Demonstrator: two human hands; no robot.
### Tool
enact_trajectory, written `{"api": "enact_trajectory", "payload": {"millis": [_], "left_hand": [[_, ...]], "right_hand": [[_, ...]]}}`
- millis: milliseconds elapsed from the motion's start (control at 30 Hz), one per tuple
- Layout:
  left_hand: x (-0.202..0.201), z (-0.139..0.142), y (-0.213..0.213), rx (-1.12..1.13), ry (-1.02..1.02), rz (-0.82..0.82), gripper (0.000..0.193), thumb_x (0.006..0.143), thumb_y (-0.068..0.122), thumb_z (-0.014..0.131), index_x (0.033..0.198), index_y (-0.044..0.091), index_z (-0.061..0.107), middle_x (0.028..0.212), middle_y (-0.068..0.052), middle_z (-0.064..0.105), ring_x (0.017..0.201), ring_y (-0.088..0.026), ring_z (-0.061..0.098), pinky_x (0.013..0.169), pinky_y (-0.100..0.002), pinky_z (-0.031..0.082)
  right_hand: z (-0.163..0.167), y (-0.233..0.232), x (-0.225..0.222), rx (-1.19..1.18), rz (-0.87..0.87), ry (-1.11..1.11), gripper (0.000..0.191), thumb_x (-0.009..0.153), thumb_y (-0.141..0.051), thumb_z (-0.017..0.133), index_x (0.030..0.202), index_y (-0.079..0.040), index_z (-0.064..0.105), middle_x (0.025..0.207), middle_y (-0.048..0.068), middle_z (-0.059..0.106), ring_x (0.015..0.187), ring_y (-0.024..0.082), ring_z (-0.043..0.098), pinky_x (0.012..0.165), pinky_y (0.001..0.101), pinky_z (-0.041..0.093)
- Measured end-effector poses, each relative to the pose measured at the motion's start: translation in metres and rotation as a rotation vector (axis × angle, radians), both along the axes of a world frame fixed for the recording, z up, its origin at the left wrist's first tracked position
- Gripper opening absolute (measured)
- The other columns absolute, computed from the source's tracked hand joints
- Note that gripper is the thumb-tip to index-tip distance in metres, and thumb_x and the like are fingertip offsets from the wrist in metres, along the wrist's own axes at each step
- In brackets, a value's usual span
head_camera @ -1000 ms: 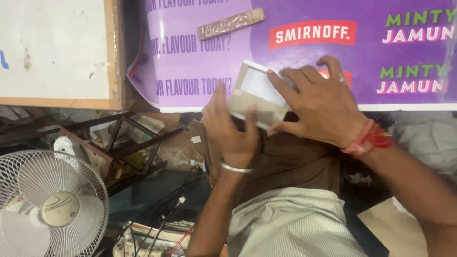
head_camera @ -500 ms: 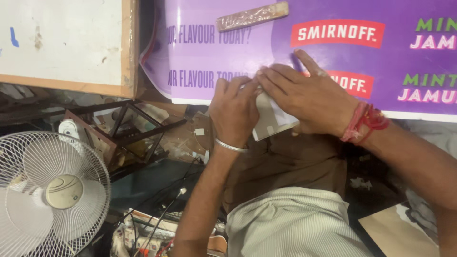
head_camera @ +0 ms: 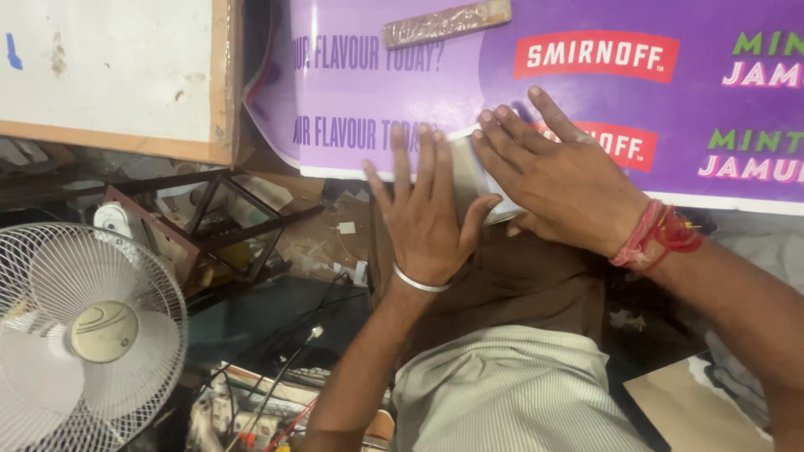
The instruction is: The person assembles small photo frames by hand on a purple printed surface. They place backing pieces into frames, align edges, and press components together, handling each frame individually.
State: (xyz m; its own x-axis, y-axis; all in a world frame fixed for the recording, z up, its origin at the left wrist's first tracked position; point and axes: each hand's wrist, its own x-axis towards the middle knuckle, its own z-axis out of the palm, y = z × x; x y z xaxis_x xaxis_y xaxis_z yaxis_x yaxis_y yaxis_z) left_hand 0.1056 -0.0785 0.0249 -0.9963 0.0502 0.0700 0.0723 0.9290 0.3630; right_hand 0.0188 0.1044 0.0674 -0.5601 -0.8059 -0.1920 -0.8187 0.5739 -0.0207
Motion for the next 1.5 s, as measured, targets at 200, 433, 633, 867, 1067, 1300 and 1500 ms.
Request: {"api": "enact_trajectory", "payload": {"millis": [200, 433, 633, 867, 1067, 1300, 1500], "left_hand": [[0.009, -0.006, -0.020, 0.463, 0.251, 0.203, 0.059, 0.107, 0.037, 0.059, 0.155, 0.006, 0.047, 0.152, -0.016, 0.057, 0.143, -0.030, 0.050, 0.123, -0.053, 0.035], [0.032, -0.010, 0.010, 0.778, 0.086, 0.508, 0.058, 0.090, 0.012, 0.077, 0.145, 0.006, 0.057, 0.112, -0.006, 0.075, 0.080, -0.010, 0.068, 0.063, -0.024, 0.056], [-0.018, -0.018, -0.009, 0.477, 0.307, 0.280, 0.034, 0.094, 0.015, 0.080, 0.126, 0.008, 0.073, 0.118, -0.005, 0.077, 0.088, -0.018, 0.065, 0.077, -0.030, 0.054], [-0.041, -0.012, -0.025, 0.529, 0.119, 0.004, 0.032, 0.092, 0.012, 0.077, 0.124, 0.008, 0.074, 0.127, -0.010, 0.074, 0.100, -0.024, 0.064, 0.085, -0.033, 0.055], [-0.023, -0.014, -0.010, 0.173, 0.171, -0.066, 0.050, 0.100, 0.029, 0.072, 0.144, 0.008, 0.061, 0.150, -0.011, 0.061, 0.135, -0.034, 0.056, 0.100, -0.044, 0.048], [0.005, -0.019, -0.003, 0.043, 0.095, -0.068, 0.081, 0.101, 0.070, 0.045, 0.155, 0.010, 0.047, 0.163, -0.010, 0.045, 0.156, -0.037, 0.033, 0.117, -0.059, 0.029], [-0.021, -0.023, 0.030, 0.003, 0.158, -0.035, 0.100, 0.094, 0.081, 0.021, 0.160, 0.008, 0.041, 0.168, -0.008, 0.035, 0.161, -0.035, 0.023, 0.128, -0.071, 0.005]], "right_hand": [[-0.005, 0.017, 0.001, -0.225, -0.110, -0.067, 0.109, 0.065, -0.070, 0.072, 0.146, -0.001, 0.047, 0.154, 0.015, 0.048, 0.144, 0.028, 0.041, 0.122, 0.0606, 0.020], [-0.027, 0.024, 0.055, -0.329, -0.358, 0.100, 0.091, 0.085, -0.070, 0.061, 0.144, 0.000, 0.056, 0.144, 0.021, 0.054, 0.126, 0.034, 0.052, 0.108, 0.0550, 0.034], [-0.023, 0.035, 0.066, -0.420, -0.389, -0.083, 0.061, 0.096, -0.050, 0.071, 0.145, -0.015, 0.058, 0.131, 0.003, 0.059, 0.118, 0.023, 0.052, 0.105, 0.0505, 0.036], [-0.041, 0.029, -0.034, -0.488, -0.091, -0.027, 0.094, 0.086, -0.053, 0.072, 0.157, 0.001, 0.042, 0.156, 0.022, 0.044, 0.143, 0.037, 0.040, 0.119, 0.0592, 0.025], [-0.058, -0.001, -0.050, -0.334, 0.016, 0.184, 0.041, 0.108, -0.038, 0.063, 0.142, -0.015, 0.064, 0.149, 0.004, 0.063, 0.144, 0.021, 0.053, 0.128, 0.0483, 0.030], [-0.063, 0.008, -0.012, -0.603, -0.098, 0.217, 0.022, 0.103, -0.032, 0.075, 0.109, -0.011, 0.080, 0.121, 0.005, 0.077, 0.124, 0.024, 0.070, 0.117, 0.0438, 0.049], [-0.061, 0.006, -0.016, -0.667, -0.123, 0.258, 0.014, 0.100, -0.015, 0.077, 0.109, -0.005, 0.080, 0.115, 0.009, 0.079, 0.115, 0.023, 0.075, 0.113, 0.0434, 0.055]]}}
